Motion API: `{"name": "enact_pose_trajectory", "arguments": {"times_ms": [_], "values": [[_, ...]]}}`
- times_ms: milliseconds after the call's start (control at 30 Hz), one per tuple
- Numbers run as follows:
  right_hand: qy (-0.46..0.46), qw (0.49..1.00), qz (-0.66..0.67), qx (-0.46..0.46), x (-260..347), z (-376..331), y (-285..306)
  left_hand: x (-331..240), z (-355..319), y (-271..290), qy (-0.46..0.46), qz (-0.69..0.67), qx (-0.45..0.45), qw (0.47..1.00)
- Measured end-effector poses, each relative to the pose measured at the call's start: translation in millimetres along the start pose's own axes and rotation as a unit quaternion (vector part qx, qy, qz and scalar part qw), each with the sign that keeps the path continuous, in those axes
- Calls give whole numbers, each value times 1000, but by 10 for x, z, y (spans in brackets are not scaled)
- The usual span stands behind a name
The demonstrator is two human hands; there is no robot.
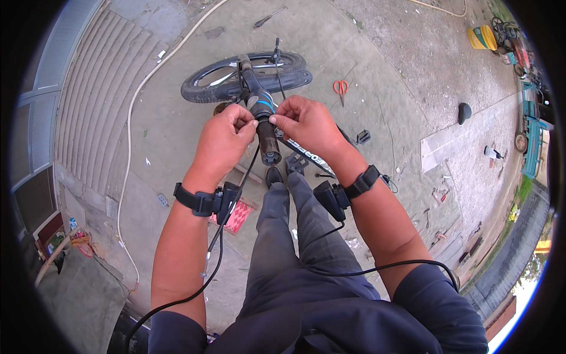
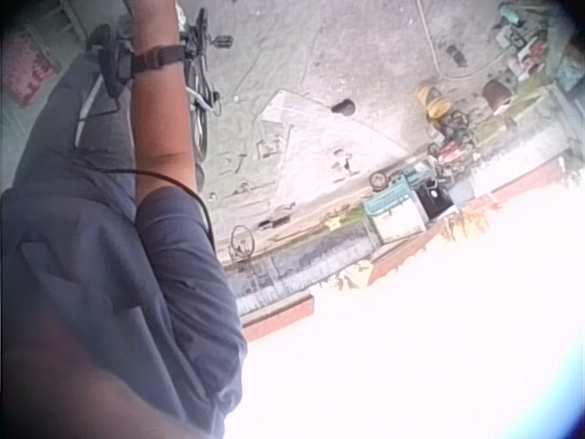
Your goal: The person assembles a bicycle by installing small parts into the handlebar stem, wiping the stem with a cloth, and attaching a spring and handlebar grip. The person retrieves parts from a white basin and places them onto the bicycle frame.
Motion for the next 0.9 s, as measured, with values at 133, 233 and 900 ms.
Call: {"name": "enact_pose_trajectory", "arguments": {"times_ms": [133, 233, 900], "values": [[-38, 994, 85, 52, -92, -51, 5, 47, -29, 8, 16, -31, 6, 999], [-68, 985, 137, 79, -148, -113, -45, 75, -76, 7, 38, -73, 15, 997], [-55, 997, 42, 32, -146, 9, -108, 122, 56, -13, 40, -41, -10, 998]]}}
Point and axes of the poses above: each hand's wrist, its own z-axis towards the middle knuckle, its own y-axis out of the back of the hand, x = y × z, the point moved 2 cm from there along z, towards the middle knuckle, and after that the axes turned 14 degrees about -z, right-handed, at the moved point
